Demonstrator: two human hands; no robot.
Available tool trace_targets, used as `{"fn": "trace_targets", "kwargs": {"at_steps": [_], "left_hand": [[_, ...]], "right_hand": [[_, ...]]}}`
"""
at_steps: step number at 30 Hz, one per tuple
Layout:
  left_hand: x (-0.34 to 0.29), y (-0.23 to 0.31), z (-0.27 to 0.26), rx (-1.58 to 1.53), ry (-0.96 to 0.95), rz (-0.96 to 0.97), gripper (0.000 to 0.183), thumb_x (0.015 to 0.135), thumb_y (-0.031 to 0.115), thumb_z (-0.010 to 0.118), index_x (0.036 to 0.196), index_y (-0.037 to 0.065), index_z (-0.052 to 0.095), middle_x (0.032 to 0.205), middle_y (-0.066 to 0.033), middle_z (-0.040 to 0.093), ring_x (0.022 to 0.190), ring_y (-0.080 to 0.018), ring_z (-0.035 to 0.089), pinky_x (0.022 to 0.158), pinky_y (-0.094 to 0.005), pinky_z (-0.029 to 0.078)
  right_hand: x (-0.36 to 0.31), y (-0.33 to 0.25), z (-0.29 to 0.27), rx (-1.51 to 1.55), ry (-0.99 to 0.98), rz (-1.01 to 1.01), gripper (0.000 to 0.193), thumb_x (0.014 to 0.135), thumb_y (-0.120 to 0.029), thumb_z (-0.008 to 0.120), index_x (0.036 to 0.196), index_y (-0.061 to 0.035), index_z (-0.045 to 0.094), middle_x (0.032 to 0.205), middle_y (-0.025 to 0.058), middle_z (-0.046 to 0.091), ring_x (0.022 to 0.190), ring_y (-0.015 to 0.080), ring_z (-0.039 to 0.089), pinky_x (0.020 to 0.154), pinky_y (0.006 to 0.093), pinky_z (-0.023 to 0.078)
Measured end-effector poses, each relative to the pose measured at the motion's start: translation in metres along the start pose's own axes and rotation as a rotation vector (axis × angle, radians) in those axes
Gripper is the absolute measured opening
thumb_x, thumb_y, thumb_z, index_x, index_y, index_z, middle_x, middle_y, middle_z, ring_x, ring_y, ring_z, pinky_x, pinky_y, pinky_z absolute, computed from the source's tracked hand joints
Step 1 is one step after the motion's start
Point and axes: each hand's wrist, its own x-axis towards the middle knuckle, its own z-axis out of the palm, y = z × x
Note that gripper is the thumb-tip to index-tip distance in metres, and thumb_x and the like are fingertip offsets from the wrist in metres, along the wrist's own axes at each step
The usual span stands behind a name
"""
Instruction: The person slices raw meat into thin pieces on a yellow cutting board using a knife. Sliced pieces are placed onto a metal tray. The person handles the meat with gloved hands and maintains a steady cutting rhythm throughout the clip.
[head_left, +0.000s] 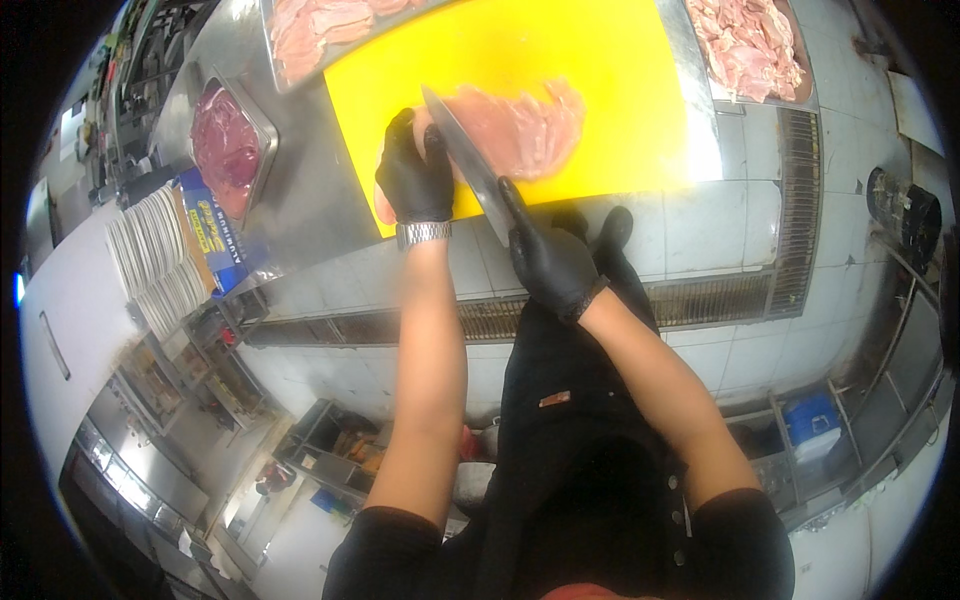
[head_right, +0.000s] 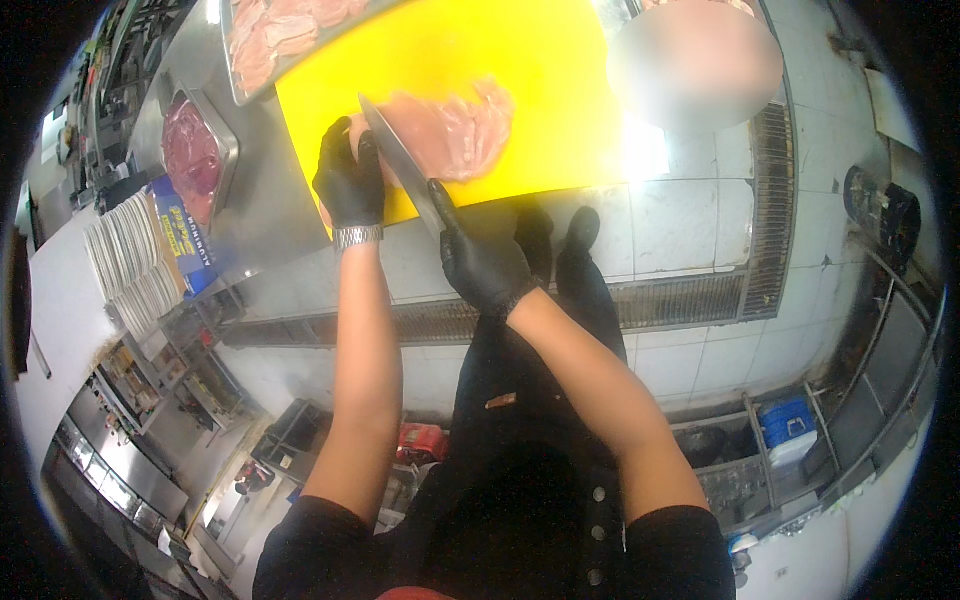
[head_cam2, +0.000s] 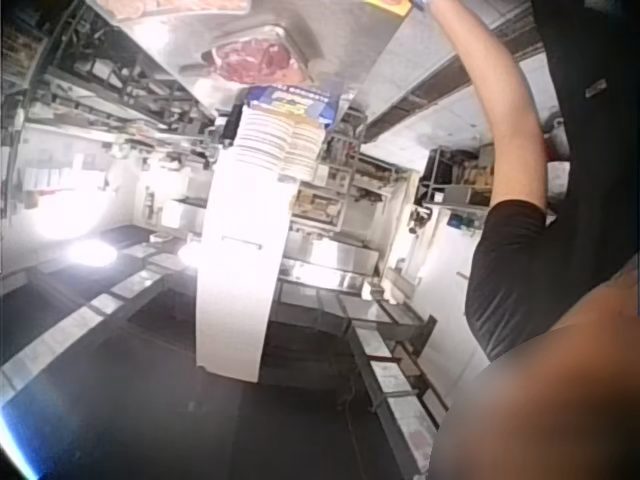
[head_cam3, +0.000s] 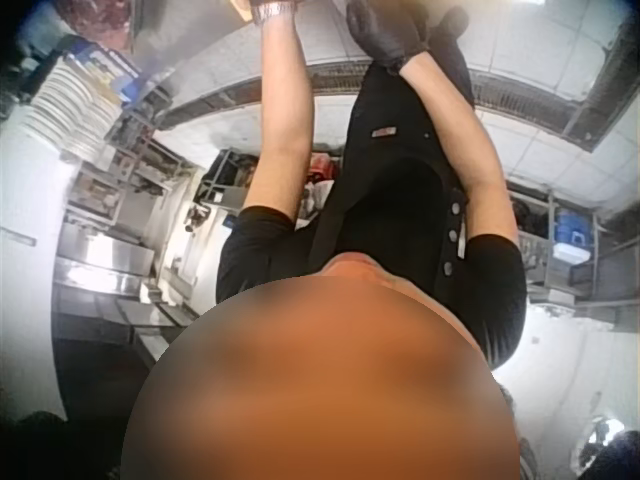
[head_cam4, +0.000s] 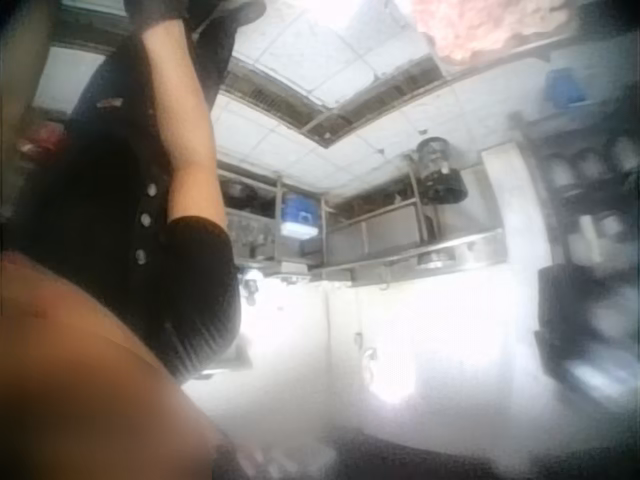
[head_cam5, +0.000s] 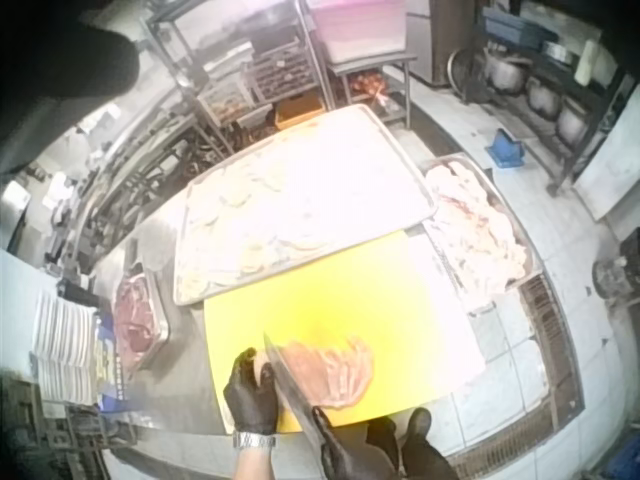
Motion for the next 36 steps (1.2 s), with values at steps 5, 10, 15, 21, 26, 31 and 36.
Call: {"fn": "trace_targets", "kwargs": {"at_steps": [5,10,15,21,26,31,36], "left_hand": [[0.001,-0.002,0.002,-0.022,0.027,-0.055,0.036,0.095,0.028,0.076,0.118,0.0,0.077,0.117,-0.0218,0.078,0.108,-0.0383,0.074,0.1,-0.0424,0.056],[0.004,-0.003,0.003,-0.032,0.021,-0.148,0.038,0.094,0.029,0.079,0.118,-0.001,0.079,0.118,-0.0208,0.078,0.108,-0.0353,0.076,0.1,-0.0396,0.057],[0.007,0.002,-0.006,-0.043,-0.041,-0.202,0.044,0.094,0.036,0.08,0.12,0.001,0.079,0.12,-0.0199,0.078,0.11,-0.0323,0.076,0.098,-0.038,0.057],[0.006,0.005,-0.004,-0.077,-0.026,-0.197,0.036,0.095,0.029,0.076,0.116,0.0,0.079,0.117,-0.0204,0.078,0.109,-0.0359,0.075,0.1,-0.0389,0.056],[0.002,-0.002,-0.002,-0.099,-0.036,-0.2,0.038,0.095,0.031,0.076,0.117,0.0,0.078,0.118,-0.0208,0.078,0.109,-0.0363,0.075,0.1,-0.039,0.056],[0.011,-0.003,-0.001,-0.125,-0.058,-0.253,0.041,0.096,0.034,0.076,0.118,-0.001,0.078,0.119,-0.0214,0.078,0.11,-0.0383,0.074,0.1,-0.0402,0.055],[0.021,0.0,-0.002,-0.058,-0.133,-0.238,0.044,0.098,0.036,0.073,0.12,-0.002,0.076,0.122,-0.0229,0.076,0.113,-0.0393,0.073,0.102,-0.0411,0.055]], "right_hand": [[-0.001,0.005,0.003,0.015,0.031,-0.036,0.076,0.101,-0.013,0.059,0.17,-0.0163,0.027,0.075,0.026,0.066,0.063,0.0449,0.064,0.066,0.0558,0.052],[-0.004,0.01,0.006,-0.004,0.03,-0.041,0.078,0.102,-0.014,0.058,0.171,-0.0183,0.023,0.067,0.0253,0.065,0.056,0.0446,0.063,0.06,0.0565,0.052],[-0.009,0.006,0.003,0.05,-0.013,0.002,0.074,0.101,-0.012,0.058,0.169,-0.0142,0.028,0.081,0.0273,0.065,0.071,0.0457,0.063,0.071,0.0559,0.051],[-0.015,0.008,0.006,0.062,-0.024,0.019,0.076,0.103,-0.016,0.058,0.171,-0.0166,0.023,0.067,0.0261,0.065,0.057,0.0453,0.063,0.059,0.0558,0.052],[-0.016,0.01,0.005,0.092,-0.066,0.04,0.074,0.104,-0.016,0.057,0.17,-0.0175,0.025,0.073,0.0267,0.066,0.062,0.0459,0.064,0.064,0.0558,0.053],[-0.016,0.007,-0.006,0.099,-0.228,0.19,0.071,0.102,-0.015,0.056,0.168,-0.0156,0.03,0.099,0.0277,0.07,0.082,0.0472,0.069,0.074,0.0558,0.056],[-0.019,0.011,-0.003,0.094,-0.178,0.146,0.073,0.103,-0.015,0.057,0.17,-0.0168,0.027,0.096,0.0277,0.071,0.079,0.047,0.069,0.074,0.0575,0.056]]}}
